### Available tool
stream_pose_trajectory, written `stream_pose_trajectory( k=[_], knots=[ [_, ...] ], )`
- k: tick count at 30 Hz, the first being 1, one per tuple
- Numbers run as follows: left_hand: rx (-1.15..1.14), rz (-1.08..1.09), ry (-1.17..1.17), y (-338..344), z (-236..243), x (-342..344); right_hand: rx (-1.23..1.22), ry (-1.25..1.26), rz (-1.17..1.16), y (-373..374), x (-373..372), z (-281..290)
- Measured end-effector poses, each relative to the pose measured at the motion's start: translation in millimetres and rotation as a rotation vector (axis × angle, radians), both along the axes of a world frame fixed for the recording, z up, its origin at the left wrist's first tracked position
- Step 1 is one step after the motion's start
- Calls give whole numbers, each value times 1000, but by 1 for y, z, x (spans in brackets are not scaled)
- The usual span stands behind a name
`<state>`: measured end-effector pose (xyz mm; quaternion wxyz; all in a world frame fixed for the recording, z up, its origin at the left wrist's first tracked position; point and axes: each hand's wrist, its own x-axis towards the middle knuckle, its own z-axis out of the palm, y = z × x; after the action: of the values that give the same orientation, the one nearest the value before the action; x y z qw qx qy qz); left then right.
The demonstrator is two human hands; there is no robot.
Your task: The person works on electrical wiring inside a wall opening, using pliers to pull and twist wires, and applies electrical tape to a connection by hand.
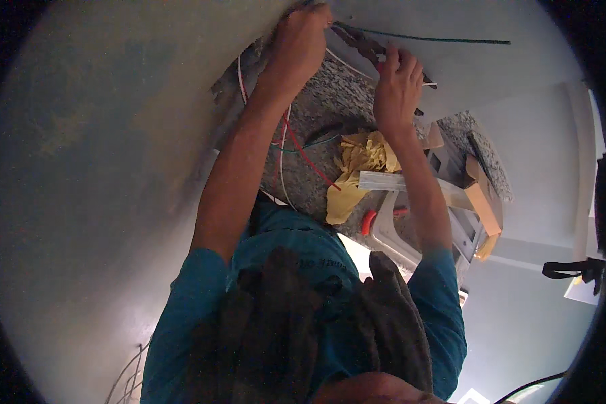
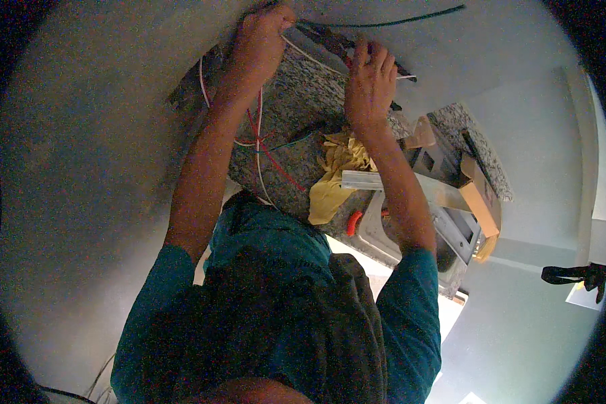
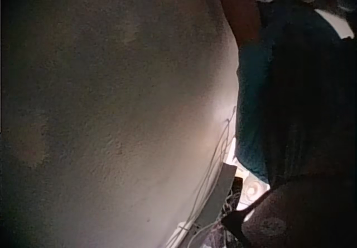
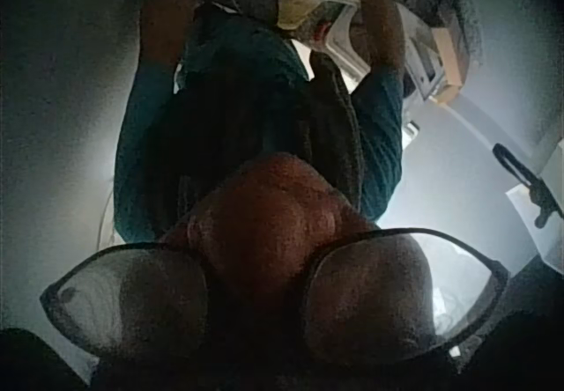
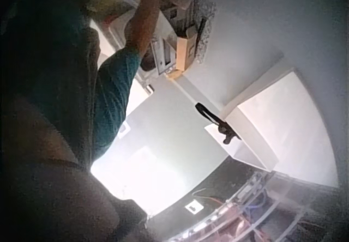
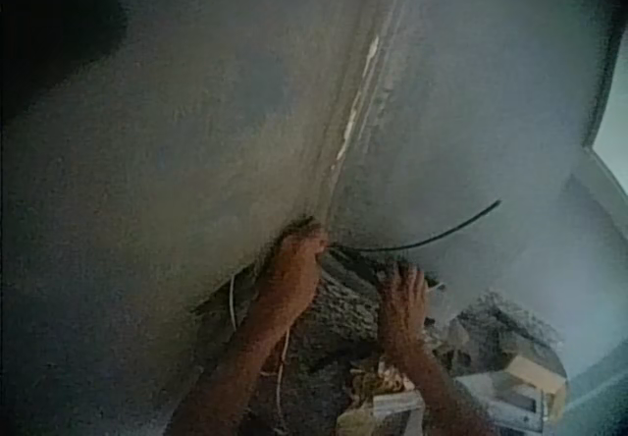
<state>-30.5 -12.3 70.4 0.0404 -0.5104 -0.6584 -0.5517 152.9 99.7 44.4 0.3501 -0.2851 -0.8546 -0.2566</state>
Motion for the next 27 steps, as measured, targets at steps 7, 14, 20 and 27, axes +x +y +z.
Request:
stream_pose_trajectory(
  k=[7, 14, 20, 27],
  knots=[
    [61, 37, 143, 3, -3, -3, 58, 0, -20, 17, -2, -6],
    [-76, 4, 67, -1, 12, -1, 70, 31, 15, 19, -3, -6],
    [-66, 24, 138, -6, 9, 1, 83, 49, 28, 20, -5, -9],
    [-95, 26, 43, -7, 16, 4, 88, 70, 4, 24, -8, -14]
  ],
)
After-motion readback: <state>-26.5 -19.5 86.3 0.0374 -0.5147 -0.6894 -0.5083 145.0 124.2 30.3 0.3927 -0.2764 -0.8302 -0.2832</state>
